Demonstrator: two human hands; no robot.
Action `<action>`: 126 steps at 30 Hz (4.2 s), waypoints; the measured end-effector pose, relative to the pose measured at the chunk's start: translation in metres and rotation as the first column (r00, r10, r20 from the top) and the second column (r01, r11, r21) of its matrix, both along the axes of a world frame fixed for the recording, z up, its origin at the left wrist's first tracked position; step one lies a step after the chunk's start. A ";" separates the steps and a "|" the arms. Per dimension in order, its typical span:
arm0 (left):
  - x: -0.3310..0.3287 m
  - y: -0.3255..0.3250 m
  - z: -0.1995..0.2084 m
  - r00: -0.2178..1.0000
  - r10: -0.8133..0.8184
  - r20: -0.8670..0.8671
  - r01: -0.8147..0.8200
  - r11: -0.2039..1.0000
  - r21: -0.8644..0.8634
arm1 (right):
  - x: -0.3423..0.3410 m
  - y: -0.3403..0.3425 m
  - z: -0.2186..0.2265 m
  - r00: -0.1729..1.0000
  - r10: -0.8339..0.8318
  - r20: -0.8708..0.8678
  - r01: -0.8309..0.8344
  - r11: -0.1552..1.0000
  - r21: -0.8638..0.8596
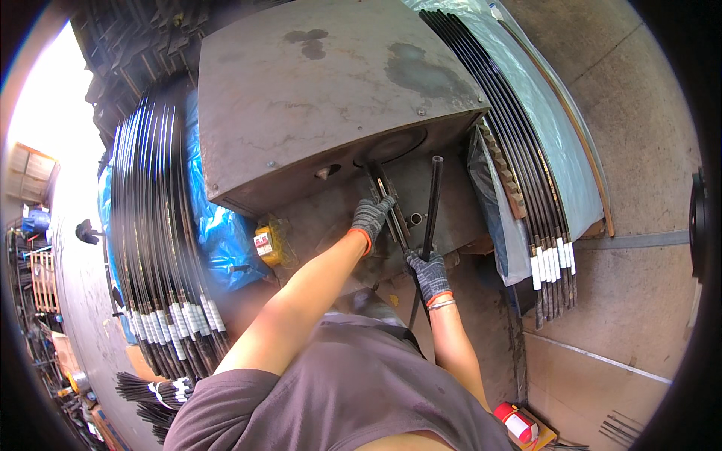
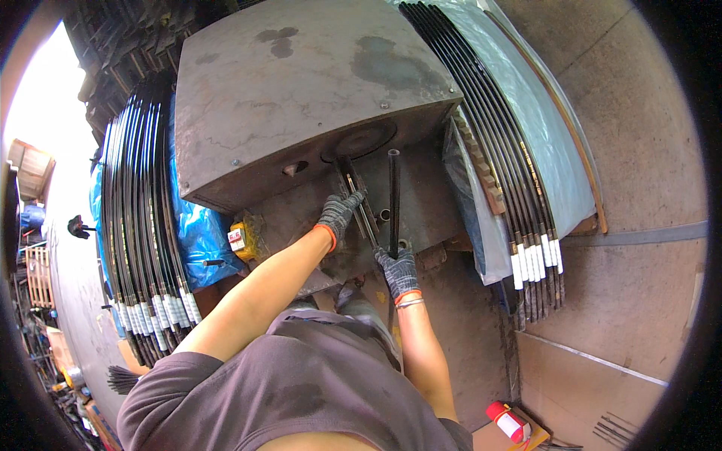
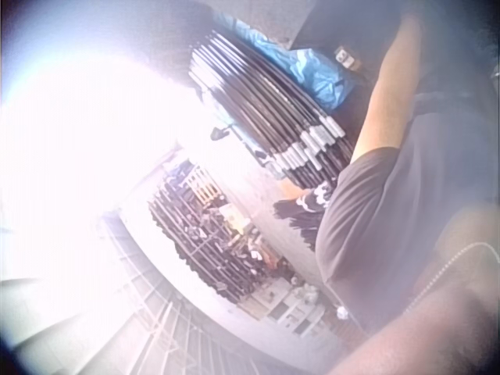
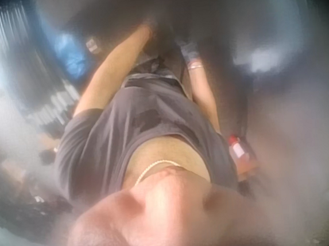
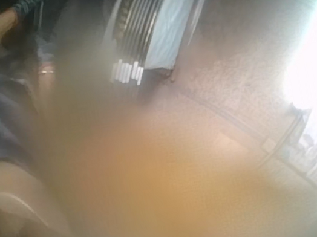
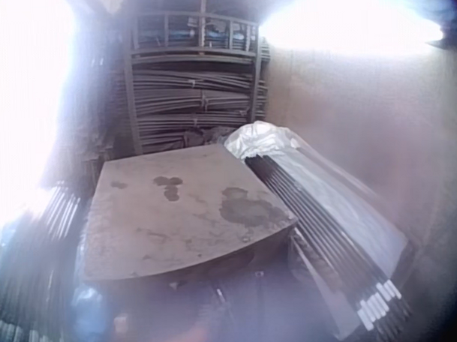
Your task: The person repeatedly picks up long metal rods from a stack and grinds their ends against a stationary grinding machine. They hold the rods with both hands, rotate them to grind different sides, and then place the finished rods into a separate pile to the right.
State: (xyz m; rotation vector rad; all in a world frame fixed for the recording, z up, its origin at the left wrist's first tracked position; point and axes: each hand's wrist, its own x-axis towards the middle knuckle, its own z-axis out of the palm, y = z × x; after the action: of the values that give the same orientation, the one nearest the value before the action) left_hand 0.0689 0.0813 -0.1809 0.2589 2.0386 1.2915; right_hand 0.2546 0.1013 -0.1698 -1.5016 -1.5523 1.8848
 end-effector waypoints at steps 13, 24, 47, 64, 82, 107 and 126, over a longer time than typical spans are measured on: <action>-0.002 0.002 -0.008 0.999 -0.043 0.025 0.043 0.999 -0.008 | 0.000 0.002 0.001 0.984 0.091 0.155 -0.130 0.954 0.272; 0.005 -0.018 0.021 0.986 0.047 0.162 -0.055 0.998 0.043 | 0.038 -0.019 0.030 0.908 0.417 0.046 -0.417 0.909 0.000; -0.027 -0.100 0.033 0.590 -0.150 0.793 -0.355 0.835 0.422 | -0.015 -0.081 0.063 0.848 0.505 -0.158 -0.529 0.788 -0.316; -0.037 -0.094 0.066 0.666 0.047 0.744 -0.344 0.905 0.251 | -0.027 -0.094 0.049 0.905 0.421 -0.068 -0.425 0.881 -0.208; -0.042 -0.092 0.060 0.576 -0.098 0.811 -0.304 0.896 0.324 | 0.008 -0.086 0.008 0.835 0.550 -0.015 -0.550 0.834 -0.039; -0.055 -0.063 0.061 0.653 -0.053 0.756 -0.281 0.910 0.306 | 0.004 -0.090 0.073 0.910 0.408 -0.074 -0.413 0.874 -0.255; -0.033 -0.069 0.060 0.491 -0.054 0.869 -0.288 0.932 0.220 | 0.027 -0.063 0.064 0.916 0.399 0.031 -0.374 0.880 -0.292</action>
State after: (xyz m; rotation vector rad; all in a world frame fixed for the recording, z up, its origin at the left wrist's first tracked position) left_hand 0.0363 0.0118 -0.1204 -0.3632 0.9429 1.4393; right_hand 0.2812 0.0384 -0.1060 -1.4862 -1.7977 2.3783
